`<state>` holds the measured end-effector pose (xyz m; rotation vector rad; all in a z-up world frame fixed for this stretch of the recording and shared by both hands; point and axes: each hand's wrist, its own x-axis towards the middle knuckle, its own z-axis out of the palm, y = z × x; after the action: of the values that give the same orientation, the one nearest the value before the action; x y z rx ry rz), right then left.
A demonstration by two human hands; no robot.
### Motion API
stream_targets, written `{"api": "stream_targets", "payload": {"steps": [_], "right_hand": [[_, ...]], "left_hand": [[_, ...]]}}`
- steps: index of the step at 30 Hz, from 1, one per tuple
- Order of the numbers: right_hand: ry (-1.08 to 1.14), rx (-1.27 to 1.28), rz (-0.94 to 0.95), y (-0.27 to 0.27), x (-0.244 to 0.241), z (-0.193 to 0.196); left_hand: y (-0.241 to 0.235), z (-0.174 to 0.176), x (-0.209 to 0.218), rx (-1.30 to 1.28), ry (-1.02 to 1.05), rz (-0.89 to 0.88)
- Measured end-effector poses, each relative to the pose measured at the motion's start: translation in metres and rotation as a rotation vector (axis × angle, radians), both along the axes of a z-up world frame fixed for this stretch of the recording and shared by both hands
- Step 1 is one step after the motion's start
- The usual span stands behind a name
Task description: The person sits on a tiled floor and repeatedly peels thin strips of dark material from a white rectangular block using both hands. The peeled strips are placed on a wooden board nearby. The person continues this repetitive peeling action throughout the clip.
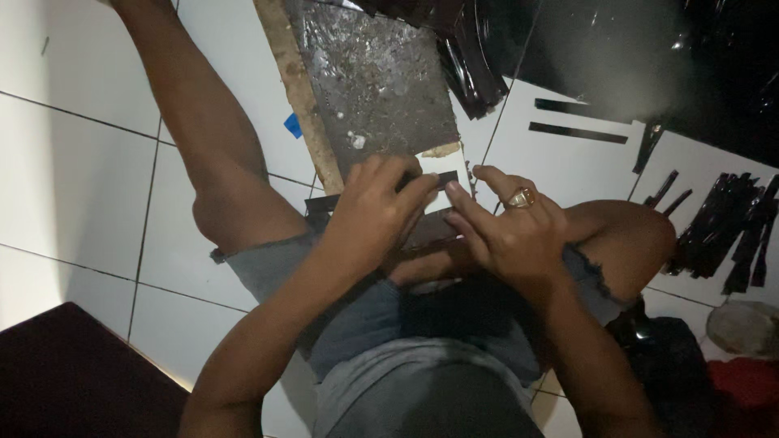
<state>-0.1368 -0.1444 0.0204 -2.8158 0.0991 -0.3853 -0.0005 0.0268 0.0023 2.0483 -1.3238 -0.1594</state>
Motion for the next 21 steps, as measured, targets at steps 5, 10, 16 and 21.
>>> {"api": "stream_targets", "payload": {"steps": [5,10,16,21], "right_hand": [[0.125,0.289,-0.046,-0.017,-0.002,-0.003],[0.151,0.62,-0.169,-0.028,0.001,-0.008],[0.069,0.229,0.032,-0.023,0.012,-0.004],[0.098,0.255,0.047,-0.028,0.015,-0.004]], "left_hand": [[-0.005,0.002,-0.001,0.003,0.055,0.034],[-0.005,0.001,0.0,-0.013,0.045,0.008],[-0.007,-0.001,0.002,0.005,0.027,-0.007],[-0.007,-0.003,0.004,-0.003,0.088,-0.028]]}}
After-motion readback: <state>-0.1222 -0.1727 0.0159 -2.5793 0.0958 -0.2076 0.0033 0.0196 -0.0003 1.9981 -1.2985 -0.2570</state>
